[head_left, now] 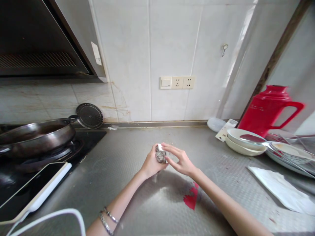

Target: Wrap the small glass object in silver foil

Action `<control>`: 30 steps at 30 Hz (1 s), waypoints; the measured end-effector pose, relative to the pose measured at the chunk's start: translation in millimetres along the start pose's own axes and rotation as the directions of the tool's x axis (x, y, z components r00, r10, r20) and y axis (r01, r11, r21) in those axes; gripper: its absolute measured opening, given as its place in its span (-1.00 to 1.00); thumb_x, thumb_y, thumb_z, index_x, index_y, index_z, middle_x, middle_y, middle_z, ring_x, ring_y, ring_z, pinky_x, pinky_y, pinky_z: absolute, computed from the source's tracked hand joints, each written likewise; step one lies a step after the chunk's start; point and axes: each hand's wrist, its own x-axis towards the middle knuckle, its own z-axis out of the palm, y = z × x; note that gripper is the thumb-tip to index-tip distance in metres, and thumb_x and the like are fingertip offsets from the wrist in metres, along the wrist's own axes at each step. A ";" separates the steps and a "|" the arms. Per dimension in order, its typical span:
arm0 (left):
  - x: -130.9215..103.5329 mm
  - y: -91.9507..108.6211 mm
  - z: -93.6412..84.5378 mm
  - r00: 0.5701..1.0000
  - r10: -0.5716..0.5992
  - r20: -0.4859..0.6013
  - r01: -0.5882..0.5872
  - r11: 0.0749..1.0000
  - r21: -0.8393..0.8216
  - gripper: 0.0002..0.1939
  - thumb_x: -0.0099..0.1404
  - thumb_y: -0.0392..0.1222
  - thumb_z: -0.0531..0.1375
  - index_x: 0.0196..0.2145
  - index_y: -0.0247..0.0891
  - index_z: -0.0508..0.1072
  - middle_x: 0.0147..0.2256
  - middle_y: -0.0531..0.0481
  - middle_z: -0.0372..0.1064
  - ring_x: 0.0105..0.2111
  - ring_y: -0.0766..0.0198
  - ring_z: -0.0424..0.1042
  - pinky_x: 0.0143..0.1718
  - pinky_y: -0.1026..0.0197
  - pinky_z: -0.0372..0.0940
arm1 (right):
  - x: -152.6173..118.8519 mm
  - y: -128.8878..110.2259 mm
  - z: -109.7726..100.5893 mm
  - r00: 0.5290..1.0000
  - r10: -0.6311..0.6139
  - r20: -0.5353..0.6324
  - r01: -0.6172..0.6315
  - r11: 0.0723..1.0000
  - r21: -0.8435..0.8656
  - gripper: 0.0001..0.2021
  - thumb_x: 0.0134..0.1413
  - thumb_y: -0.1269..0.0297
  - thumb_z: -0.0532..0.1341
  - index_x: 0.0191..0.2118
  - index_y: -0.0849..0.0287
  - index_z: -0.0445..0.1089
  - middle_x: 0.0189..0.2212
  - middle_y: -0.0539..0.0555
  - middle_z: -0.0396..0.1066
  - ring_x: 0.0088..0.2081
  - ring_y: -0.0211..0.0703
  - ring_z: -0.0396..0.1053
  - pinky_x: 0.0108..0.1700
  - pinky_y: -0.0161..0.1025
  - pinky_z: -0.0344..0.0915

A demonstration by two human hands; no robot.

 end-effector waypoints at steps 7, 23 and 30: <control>-5.0 1.1 8.4 0.999 -0.002 0.036 0.001 1.000 0.022 -0.28 -0.07 -0.32 0.34 0.06 -0.23 0.21 -0.05 -0.14 0.36 -0.10 0.11 0.40 -0.08 0.14 0.28 | -1.8 5.5 7.3 0.999 -0.025 0.021 0.026 0.998 -0.054 -0.59 0.25 0.35 0.07 0.19 0.04 0.22 0.15 0.13 0.29 0.18 -0.05 0.24 0.18 0.04 0.24; -4.7 1.5 8.6 0.999 -0.030 -0.043 0.034 0.996 0.085 -0.26 -0.14 -0.37 0.34 0.02 -0.22 0.21 -0.10 -0.08 0.34 -0.11 0.08 0.37 -0.12 0.11 0.27 | 1.4 1.7 4.4 0.996 0.080 -0.041 -0.078 0.996 0.049 -0.66 0.30 0.29 -0.01 0.10 0.06 0.35 0.08 0.14 0.37 0.12 -0.05 0.32 0.13 -0.01 0.30; -1.0 2.4 7.4 0.996 -0.040 -0.080 0.039 0.999 -0.010 -0.21 -0.17 -0.40 0.35 0.04 -0.23 0.17 -0.07 -0.09 0.32 -0.12 0.14 0.37 -0.08 0.13 0.24 | -2.2 3.0 4.5 0.982 0.096 -0.164 -0.084 0.994 0.074 -0.74 0.23 0.29 0.11 -0.03 0.07 0.46 -0.03 0.15 0.46 0.01 -0.03 0.42 0.05 -0.06 0.37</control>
